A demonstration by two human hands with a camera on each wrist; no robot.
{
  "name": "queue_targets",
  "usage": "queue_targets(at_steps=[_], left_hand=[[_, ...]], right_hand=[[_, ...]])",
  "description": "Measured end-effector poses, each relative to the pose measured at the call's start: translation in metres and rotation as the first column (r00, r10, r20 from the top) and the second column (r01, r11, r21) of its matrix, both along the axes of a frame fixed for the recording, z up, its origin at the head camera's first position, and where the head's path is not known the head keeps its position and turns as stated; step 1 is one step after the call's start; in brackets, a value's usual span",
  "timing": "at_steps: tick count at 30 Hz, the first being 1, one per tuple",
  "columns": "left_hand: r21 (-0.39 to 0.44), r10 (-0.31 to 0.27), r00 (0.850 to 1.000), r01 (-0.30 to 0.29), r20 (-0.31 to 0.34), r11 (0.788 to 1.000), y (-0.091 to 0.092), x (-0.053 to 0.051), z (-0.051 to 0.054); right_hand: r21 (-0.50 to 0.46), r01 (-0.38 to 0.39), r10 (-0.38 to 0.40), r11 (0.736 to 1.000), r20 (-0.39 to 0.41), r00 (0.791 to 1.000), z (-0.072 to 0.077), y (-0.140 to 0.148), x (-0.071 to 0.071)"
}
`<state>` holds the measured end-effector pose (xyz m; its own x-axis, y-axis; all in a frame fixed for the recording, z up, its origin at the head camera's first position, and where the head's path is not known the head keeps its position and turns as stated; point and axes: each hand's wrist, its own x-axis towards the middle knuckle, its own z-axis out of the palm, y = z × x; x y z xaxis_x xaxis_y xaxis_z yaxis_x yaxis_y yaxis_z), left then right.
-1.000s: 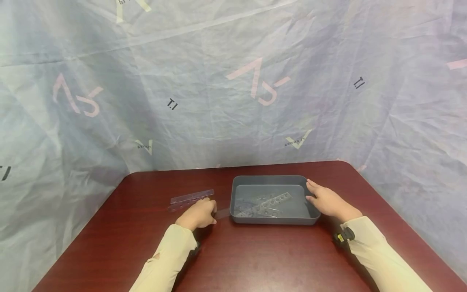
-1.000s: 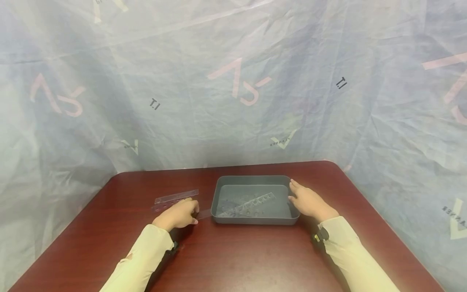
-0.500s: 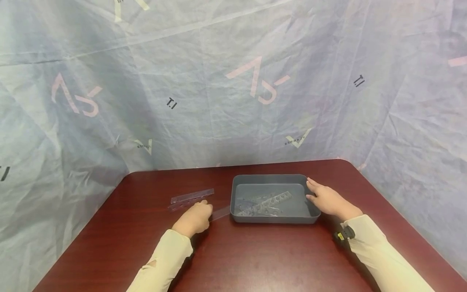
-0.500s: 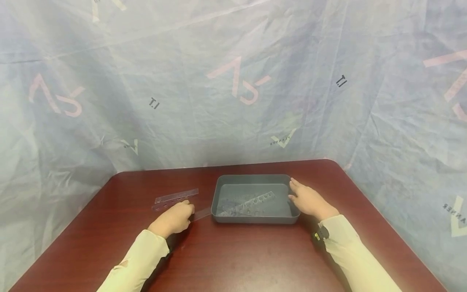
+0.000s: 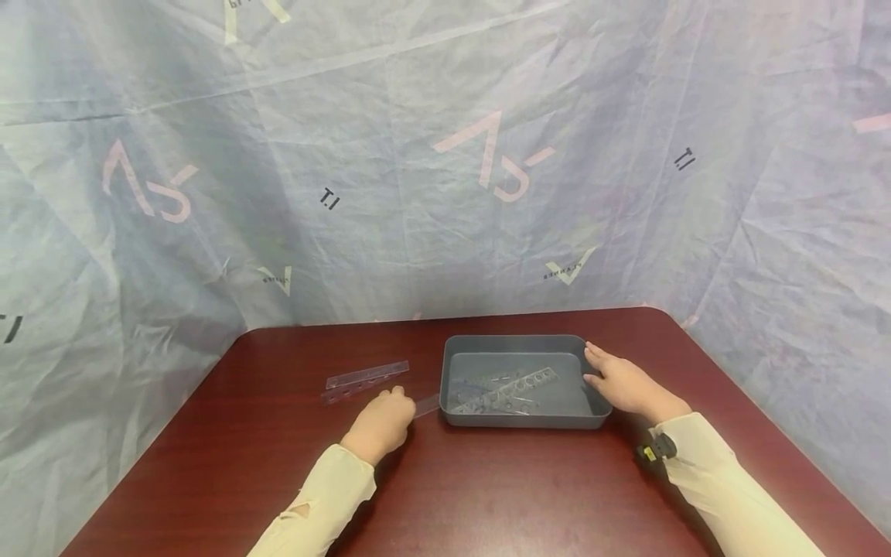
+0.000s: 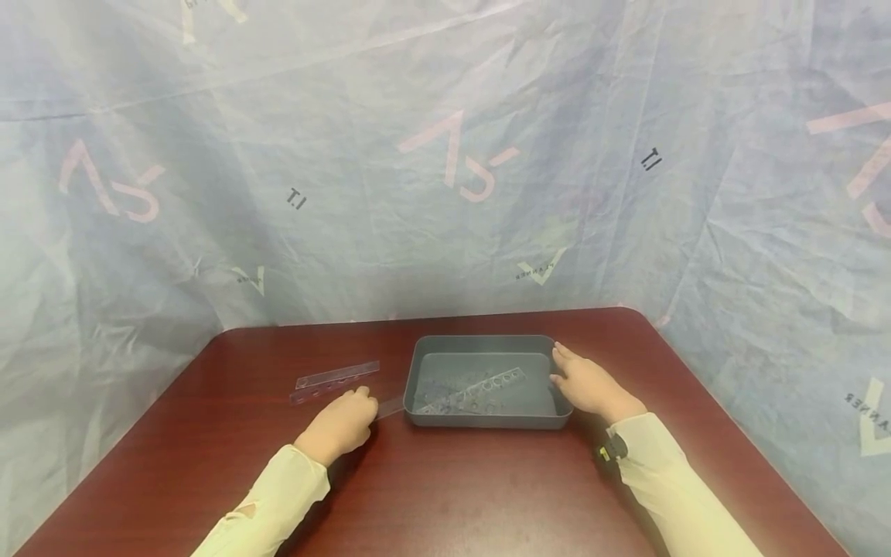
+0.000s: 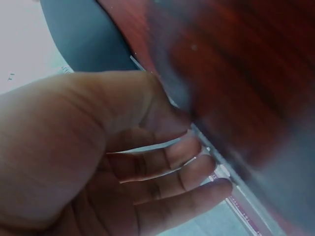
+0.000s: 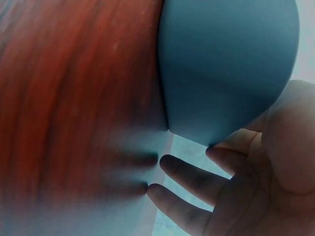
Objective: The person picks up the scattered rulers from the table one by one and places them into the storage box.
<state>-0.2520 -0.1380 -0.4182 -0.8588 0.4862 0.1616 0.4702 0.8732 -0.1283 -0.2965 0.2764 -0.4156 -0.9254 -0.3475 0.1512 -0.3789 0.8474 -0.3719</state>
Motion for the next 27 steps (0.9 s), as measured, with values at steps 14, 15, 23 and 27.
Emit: queue_targets(at_steps=[14,15,23,27], left_hand=[[0.084,-0.066,0.992,0.075,-0.11,0.994,-0.01,-0.008,-0.005],[0.085,-0.071,0.991,0.081,-0.116,0.993,-0.011,-0.009,-0.005],[0.099,-0.048,0.997,0.055,-0.065,0.994,-0.012,-0.012,-0.006],[0.117,-0.028,0.998,0.035,-0.062,0.993,-0.012,-0.013,-0.005]], right_hand=[[0.005,-0.004,0.004,1.0,-0.013,1.0,0.002,-0.001,0.001],[0.007,-0.003,0.003,1.0,-0.015,1.0,0.003,-0.002,0.001],[0.01,0.003,-0.003,1.0,-0.006,1.0,0.004,-0.002,0.001],[0.016,0.005,-0.004,1.0,-0.012,1.0,0.002,-0.001,0.001]])
